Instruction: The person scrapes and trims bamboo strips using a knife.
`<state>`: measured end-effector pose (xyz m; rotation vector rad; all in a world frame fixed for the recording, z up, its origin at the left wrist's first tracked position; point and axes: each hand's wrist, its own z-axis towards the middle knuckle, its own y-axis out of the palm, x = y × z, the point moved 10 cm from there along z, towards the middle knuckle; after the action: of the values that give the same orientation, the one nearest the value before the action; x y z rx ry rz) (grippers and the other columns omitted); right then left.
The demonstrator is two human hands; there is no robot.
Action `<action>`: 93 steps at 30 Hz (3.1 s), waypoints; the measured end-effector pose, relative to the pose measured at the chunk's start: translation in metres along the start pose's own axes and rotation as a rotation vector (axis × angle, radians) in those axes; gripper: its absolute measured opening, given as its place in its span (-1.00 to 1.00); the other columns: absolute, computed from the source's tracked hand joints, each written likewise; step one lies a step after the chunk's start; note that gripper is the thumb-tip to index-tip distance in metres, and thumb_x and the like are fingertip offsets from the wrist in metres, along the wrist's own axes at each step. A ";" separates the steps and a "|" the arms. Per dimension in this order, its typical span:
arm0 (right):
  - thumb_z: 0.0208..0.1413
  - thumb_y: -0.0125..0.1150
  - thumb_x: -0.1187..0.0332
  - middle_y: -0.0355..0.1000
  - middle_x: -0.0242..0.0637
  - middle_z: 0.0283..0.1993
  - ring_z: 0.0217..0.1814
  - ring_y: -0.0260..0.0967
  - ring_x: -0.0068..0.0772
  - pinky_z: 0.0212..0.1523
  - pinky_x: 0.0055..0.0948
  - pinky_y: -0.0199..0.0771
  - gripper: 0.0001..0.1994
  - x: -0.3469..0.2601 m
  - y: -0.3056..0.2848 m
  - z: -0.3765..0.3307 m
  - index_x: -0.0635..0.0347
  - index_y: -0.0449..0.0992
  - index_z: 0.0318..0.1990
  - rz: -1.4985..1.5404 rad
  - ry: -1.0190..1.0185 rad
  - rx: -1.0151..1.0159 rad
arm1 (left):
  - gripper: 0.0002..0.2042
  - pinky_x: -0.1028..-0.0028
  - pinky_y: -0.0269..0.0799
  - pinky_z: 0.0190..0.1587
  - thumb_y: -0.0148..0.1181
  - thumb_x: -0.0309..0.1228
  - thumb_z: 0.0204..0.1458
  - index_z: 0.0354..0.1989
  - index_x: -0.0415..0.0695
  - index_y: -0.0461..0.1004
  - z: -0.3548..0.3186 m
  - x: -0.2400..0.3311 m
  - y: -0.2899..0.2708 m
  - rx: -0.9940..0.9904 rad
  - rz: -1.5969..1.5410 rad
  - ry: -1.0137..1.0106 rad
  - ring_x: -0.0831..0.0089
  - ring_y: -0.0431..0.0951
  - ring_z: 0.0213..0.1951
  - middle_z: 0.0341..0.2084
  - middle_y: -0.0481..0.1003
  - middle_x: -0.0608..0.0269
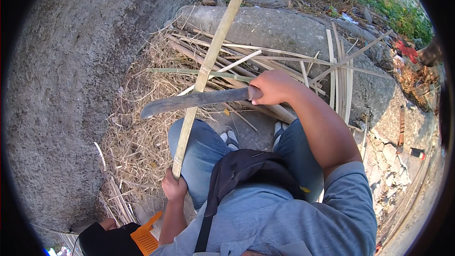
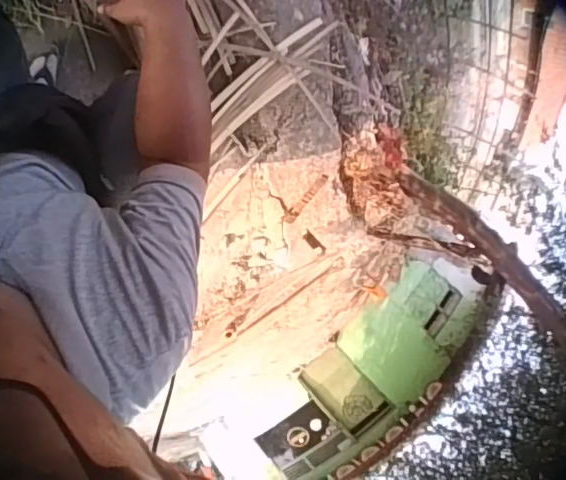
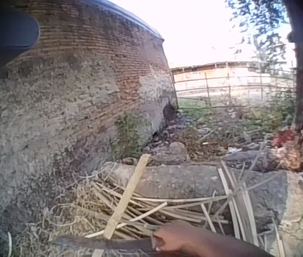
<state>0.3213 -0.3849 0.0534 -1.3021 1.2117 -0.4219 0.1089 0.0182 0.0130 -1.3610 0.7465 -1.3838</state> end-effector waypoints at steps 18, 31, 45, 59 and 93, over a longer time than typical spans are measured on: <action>-0.07 0.45 0.05 0.61 -0.18 -0.21 -0.06 0.58 -0.04 -0.08 -0.06 0.54 -0.62 -0.001 0.003 0.001 0.07 0.63 -0.16 -0.024 0.001 -0.029 | -0.79 -0.08 0.41 -0.29 0.01 -0.54 -0.17 -0.30 -0.23 0.43 0.000 -0.004 0.003 -0.019 0.026 -0.027 -0.33 0.50 -0.43 -0.55 0.47 -0.24; -0.06 0.45 0.06 0.61 -0.19 -0.19 -0.05 0.58 -0.03 -0.07 -0.05 0.54 -0.61 0.000 0.010 0.006 0.07 0.62 -0.14 -0.048 -0.031 -0.033 | -0.73 -0.07 0.42 -0.28 -0.02 -0.53 -0.17 -0.25 -0.22 0.48 0.003 -0.003 0.006 -0.040 -0.039 -0.031 -0.34 0.51 -0.40 -0.52 0.50 -0.27; -0.04 0.45 0.07 0.61 -0.19 -0.16 -0.02 0.57 -0.04 -0.04 -0.06 0.53 -0.62 -0.002 0.011 0.006 0.07 0.62 -0.13 -0.048 -0.039 -0.043 | -0.76 -0.03 0.44 -0.31 -0.01 -0.53 -0.16 -0.27 -0.23 0.48 0.003 0.000 0.004 -0.018 -0.049 0.008 -0.31 0.53 -0.42 -0.55 0.49 -0.26; -0.01 0.35 0.11 0.60 -0.12 -0.17 -0.05 0.55 0.03 -0.07 -0.02 0.53 -0.70 0.011 -0.011 -0.009 0.05 0.62 -0.18 0.001 0.079 0.032 | -0.76 -0.10 0.46 -0.25 0.06 -0.49 -0.16 -0.25 -0.21 0.45 0.000 -0.002 -0.002 -0.055 0.035 -0.050 -0.31 0.55 -0.40 -0.52 0.53 -0.23; 0.01 0.34 0.11 0.60 -0.15 -0.12 -0.02 0.56 -0.01 -0.03 -0.06 0.54 -0.68 -0.009 0.006 -0.009 0.04 0.63 -0.13 -0.057 0.049 -0.081 | -0.73 -0.08 0.51 -0.27 0.12 -0.43 -0.20 -0.25 -0.21 0.45 -0.003 -0.001 -0.006 -0.080 0.143 -0.098 -0.24 0.58 -0.42 -0.53 0.54 -0.19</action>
<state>0.3080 -0.3800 0.0537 -1.4056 1.2450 -0.4522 0.1045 0.0207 0.0176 -1.3995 0.8247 -1.1778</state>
